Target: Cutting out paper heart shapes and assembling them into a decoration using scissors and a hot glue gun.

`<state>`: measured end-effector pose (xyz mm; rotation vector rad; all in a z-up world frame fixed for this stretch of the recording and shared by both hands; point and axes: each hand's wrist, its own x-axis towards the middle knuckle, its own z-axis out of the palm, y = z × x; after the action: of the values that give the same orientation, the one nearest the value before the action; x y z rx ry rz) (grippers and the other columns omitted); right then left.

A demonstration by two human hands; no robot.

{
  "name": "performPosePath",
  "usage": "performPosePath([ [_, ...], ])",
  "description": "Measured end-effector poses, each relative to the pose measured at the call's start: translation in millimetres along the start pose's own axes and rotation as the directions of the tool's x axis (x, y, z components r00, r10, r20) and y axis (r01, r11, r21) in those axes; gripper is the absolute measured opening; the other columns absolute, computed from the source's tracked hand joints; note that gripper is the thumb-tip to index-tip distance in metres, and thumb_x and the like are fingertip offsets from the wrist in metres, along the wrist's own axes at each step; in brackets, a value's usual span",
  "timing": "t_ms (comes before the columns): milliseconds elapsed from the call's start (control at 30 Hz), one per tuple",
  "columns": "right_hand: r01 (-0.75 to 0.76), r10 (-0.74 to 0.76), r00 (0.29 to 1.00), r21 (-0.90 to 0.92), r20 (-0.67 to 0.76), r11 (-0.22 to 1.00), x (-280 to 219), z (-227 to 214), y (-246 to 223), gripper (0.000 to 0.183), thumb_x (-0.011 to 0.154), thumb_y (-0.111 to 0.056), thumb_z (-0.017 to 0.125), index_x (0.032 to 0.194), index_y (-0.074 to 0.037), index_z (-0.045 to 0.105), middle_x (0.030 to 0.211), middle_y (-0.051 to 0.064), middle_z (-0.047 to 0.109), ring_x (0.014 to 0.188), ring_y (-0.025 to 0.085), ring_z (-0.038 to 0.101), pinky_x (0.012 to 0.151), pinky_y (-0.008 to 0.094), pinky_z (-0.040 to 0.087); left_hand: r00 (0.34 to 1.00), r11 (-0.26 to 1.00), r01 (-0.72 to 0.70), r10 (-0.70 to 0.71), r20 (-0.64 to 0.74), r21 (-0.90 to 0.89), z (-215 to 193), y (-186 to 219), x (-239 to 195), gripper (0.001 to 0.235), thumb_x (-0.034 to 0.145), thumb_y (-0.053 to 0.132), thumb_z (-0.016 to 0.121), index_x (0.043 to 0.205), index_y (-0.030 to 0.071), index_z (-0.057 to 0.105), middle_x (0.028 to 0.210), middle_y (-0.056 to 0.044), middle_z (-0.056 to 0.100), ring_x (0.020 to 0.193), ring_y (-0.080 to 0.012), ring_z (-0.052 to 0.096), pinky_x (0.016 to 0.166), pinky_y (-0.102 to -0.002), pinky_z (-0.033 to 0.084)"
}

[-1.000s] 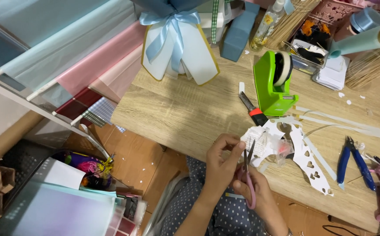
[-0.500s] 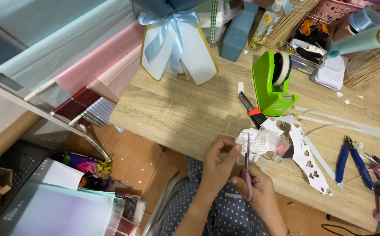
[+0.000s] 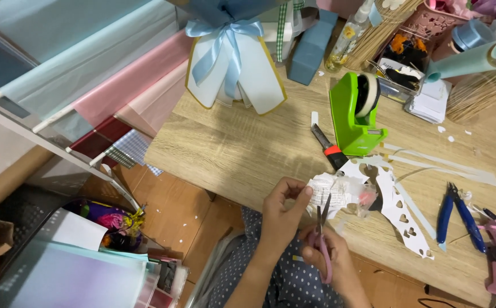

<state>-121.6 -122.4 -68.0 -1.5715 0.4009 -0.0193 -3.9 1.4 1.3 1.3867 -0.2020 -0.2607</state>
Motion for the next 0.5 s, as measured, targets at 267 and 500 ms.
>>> performPosePath([
  [267,-0.102,0.103,0.995,-0.103,0.004,0.989,6.3,9.8,-36.5,0.029,0.078,-0.021,0.085,0.095,0.000,0.073,0.081,0.009,0.063,0.073,0.020,0.061,0.067,0.031,0.054,1.000,0.999,-0.002,0.002,0.015,-0.050,-1.2,9.8,0.2,0.014,0.096,0.025,0.070,0.088,0.013,0.067,0.084,0.003,0.067,0.083,-0.0097,0.063,0.081,-0.025,0.053],
  [500,0.014,-0.017,1.000,-0.131,-0.023,0.991,13.8,12.5,-35.1,0.017,0.085,-0.018,0.083,0.085,-0.004,0.072,0.068,0.003,0.061,0.060,0.014,0.052,0.057,0.027,0.043,0.999,0.996,0.043,-0.043,0.001,-0.082,-1.4,7.9,1.6,0.014,0.095,0.024,0.070,0.089,0.011,0.070,0.086,0.001,0.070,0.085,-0.0103,0.065,0.081,-0.025,0.054],
])
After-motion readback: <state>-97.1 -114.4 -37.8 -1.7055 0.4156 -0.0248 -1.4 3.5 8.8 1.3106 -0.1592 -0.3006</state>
